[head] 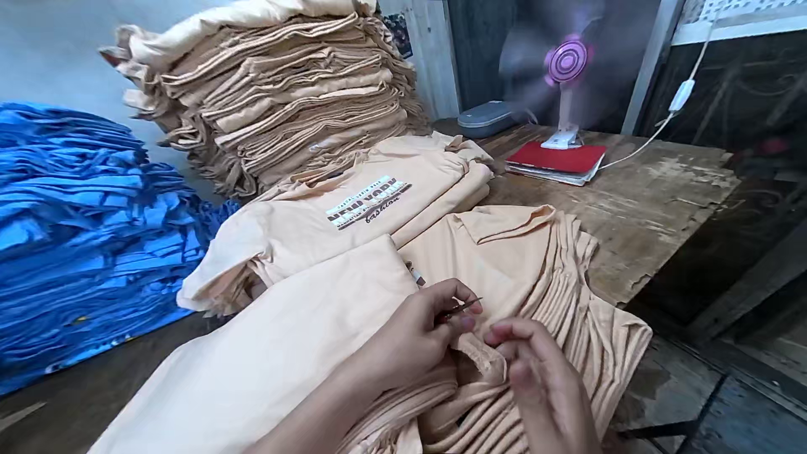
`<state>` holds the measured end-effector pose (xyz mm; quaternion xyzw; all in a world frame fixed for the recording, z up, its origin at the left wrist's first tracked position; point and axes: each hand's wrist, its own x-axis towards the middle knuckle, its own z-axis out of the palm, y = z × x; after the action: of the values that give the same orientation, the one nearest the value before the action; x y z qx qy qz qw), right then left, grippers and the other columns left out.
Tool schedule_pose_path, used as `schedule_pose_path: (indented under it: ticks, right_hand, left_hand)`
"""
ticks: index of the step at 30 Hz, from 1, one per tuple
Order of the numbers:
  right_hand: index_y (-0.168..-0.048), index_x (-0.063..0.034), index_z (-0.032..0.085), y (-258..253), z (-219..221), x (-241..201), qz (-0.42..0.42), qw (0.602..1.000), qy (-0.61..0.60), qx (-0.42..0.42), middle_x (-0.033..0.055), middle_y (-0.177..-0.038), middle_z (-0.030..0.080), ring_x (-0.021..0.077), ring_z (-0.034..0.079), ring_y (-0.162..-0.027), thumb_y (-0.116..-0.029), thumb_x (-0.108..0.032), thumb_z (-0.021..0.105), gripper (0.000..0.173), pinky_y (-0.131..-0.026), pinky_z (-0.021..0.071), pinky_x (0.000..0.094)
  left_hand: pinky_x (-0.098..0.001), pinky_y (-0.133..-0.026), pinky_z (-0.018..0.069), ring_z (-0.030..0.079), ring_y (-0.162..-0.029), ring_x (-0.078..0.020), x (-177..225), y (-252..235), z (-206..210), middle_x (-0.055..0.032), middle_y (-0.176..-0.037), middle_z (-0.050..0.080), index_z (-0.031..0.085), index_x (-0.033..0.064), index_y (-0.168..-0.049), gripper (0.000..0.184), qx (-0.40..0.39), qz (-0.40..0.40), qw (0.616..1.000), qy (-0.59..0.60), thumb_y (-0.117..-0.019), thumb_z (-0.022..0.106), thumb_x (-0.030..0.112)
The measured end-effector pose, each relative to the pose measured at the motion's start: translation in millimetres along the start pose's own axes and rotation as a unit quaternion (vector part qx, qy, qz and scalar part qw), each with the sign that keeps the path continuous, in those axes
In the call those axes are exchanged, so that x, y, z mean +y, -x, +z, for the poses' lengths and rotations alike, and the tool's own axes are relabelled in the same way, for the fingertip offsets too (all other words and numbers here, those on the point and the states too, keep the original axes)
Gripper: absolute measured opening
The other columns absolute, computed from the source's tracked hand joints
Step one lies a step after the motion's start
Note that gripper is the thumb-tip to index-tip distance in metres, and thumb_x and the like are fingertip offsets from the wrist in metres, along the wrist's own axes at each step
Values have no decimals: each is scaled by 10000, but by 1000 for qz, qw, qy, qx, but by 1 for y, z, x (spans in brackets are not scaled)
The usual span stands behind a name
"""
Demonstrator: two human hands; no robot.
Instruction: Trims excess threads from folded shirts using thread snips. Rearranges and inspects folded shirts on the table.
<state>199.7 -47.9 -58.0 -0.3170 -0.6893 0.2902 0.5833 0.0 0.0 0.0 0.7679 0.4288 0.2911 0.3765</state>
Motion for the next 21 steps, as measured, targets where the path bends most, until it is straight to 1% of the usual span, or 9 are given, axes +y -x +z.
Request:
schedule_pose_path:
  ticks: [2,3,4,6,9,12,14,16,21]
  right_hand:
    - [-1154,18,665,4,7,-2,-14,997,74,26,102,-1088,659,100,647,-880,-871,-484,791,589,-729,584,256]
    - [-1075,-30,727,7,11,-2,-28,990,125,57,71,-1040,682,85,658,-883,-823,-396,854,463,-753,590,240]
    - [-981,-103,779,12,14,0,-50,978,179,95,18,-966,715,72,673,-880,-814,-304,853,271,-794,585,251]
    - [-896,-237,812,22,13,1,-101,948,256,159,-85,-846,727,53,645,-859,-853,-258,817,48,-909,462,352]
    - [-913,-291,785,36,2,-1,-145,924,299,191,-124,-770,654,53,548,-861,-912,-306,769,22,-955,318,388]
    - [-899,-263,747,43,-3,0,-137,929,293,182,-105,-774,618,37,545,-868,-946,-369,737,116,-953,336,337]
    - [-900,-255,737,46,-5,-1,-134,934,281,176,-108,-806,634,33,554,-891,-956,-374,721,132,-937,355,309]
    - [-901,-249,733,47,-4,-3,-125,941,262,171,-109,-820,632,36,560,-912,-960,-380,715,144,-933,377,291]
    - [-896,-246,743,42,2,-3,-123,947,236,178,-115,-816,638,29,574,-916,-941,-353,746,116,-932,402,273]
  left_hand:
    - [-210,-577,449,543,-617,-41,0,1,0,54,-754,623,659,178,-1173,159,-7,-2,1000,9,-1034,585,198]
    - [-209,-574,454,552,-615,-41,0,1,1,53,-754,632,659,182,-1182,167,-10,-2,1000,9,-1030,593,202]
    - [-209,-577,463,565,-619,-40,0,2,1,52,-757,644,658,184,-1190,173,-14,1,1000,8,-1027,603,206]
    - [-203,-582,473,577,-633,-34,1,4,3,55,-780,659,658,174,-1197,189,-19,25,1000,2,-1012,624,195]
    - [-193,-616,510,623,-698,-31,3,9,4,47,-851,696,678,155,-1202,239,-3,61,998,1,-966,698,192]
    - [-174,-757,573,663,-879,-4,3,17,3,63,-1009,705,706,142,-1217,390,42,133,988,-66,-893,799,336]
    - [-201,-794,567,653,-904,-1,1,21,-2,100,-976,706,763,183,-1126,296,92,210,955,-187,-912,760,388]
    - [-273,-802,484,619,-898,-18,2,25,-4,149,-933,711,788,259,-1041,156,123,260,917,-277,-916,705,303]
    - [-330,-795,452,616,-866,-105,8,27,12,64,-907,710,788,241,-1063,164,108,329,877,-333,-978,649,230]
